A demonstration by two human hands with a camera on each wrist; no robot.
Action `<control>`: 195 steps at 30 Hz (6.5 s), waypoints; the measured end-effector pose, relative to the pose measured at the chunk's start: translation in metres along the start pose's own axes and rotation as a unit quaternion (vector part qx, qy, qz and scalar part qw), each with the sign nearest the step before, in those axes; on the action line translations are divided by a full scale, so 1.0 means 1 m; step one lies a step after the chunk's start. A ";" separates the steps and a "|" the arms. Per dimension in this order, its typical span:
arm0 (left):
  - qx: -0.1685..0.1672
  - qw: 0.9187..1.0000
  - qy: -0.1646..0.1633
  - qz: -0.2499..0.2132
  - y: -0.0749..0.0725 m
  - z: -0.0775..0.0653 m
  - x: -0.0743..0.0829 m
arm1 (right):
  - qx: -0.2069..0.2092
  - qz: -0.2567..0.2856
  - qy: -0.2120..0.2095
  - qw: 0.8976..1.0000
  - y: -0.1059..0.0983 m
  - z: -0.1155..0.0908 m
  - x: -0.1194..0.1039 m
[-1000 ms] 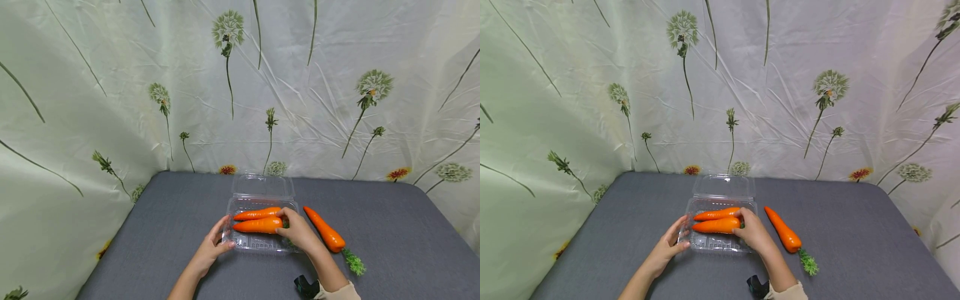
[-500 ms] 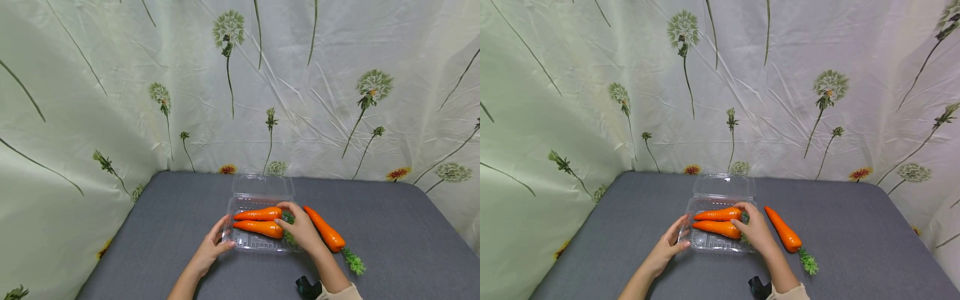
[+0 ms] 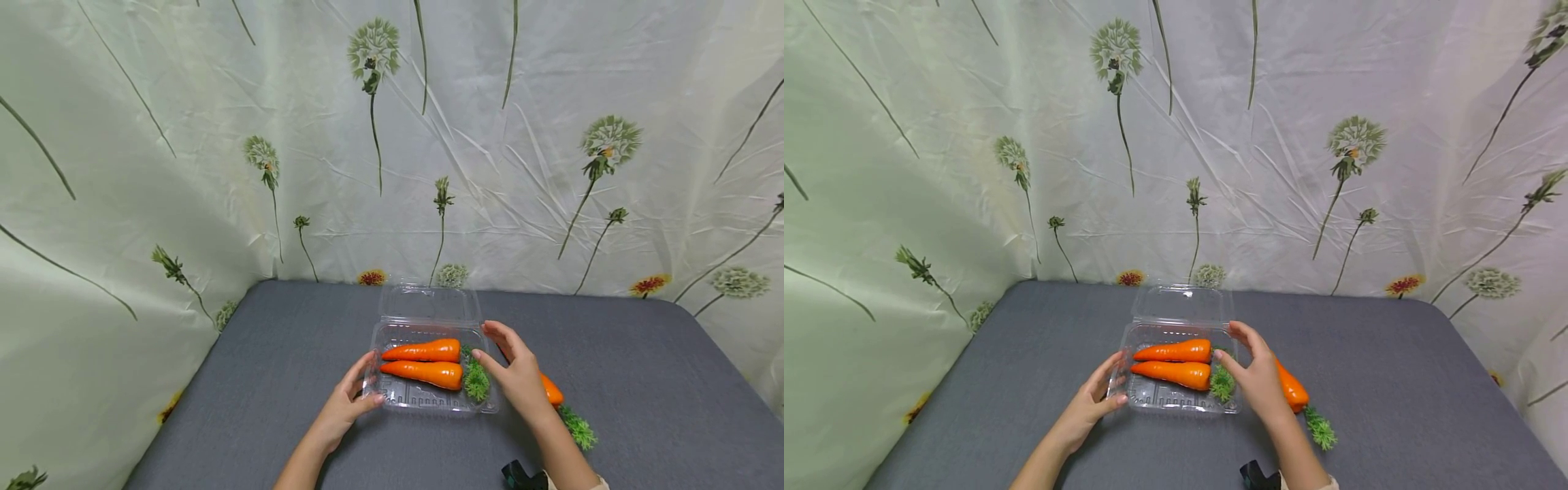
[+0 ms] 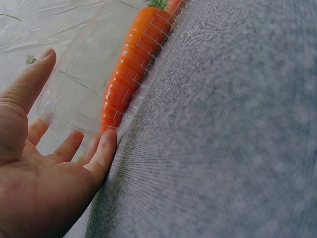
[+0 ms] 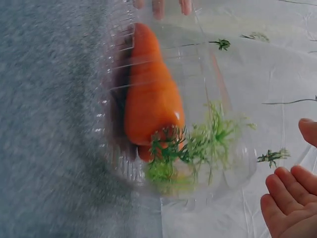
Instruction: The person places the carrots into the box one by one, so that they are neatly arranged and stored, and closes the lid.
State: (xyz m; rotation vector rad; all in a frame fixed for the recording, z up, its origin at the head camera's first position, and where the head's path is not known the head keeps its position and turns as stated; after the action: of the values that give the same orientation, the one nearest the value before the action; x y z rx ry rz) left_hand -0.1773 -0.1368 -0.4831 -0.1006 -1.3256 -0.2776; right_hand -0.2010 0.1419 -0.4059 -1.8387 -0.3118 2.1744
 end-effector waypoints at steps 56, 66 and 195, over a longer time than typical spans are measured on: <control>-0.006 1.000 -0.003 0.003 0.000 0.000 0.002 | 0.089 -0.183 0.106 0.973 -0.085 -0.035 0.067; -0.004 1.000 -0.004 0.003 0.000 0.001 0.002 | 0.028 -0.199 0.153 0.967 -0.082 -0.033 0.079; -0.005 1.000 0.006 0.000 -0.002 0.001 -0.002 | -0.051 0.005 -0.061 0.997 0.022 -0.015 -0.013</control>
State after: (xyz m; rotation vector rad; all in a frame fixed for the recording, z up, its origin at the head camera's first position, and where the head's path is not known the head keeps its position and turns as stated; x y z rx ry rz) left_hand -0.1798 -0.1385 -0.4851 -0.1064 -1.3123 -0.2852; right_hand -0.1861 0.1161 -0.4036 -1.7658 -0.4470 2.3214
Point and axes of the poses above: each hand's wrist, its own z-axis towards the middle knuckle, its own y-axis out of the palm, x = y × z, the point moved 4 cm from there along z, towards the middle knuckle, and after that the axes turned 13 degrees about y, right-handed, at the moved point
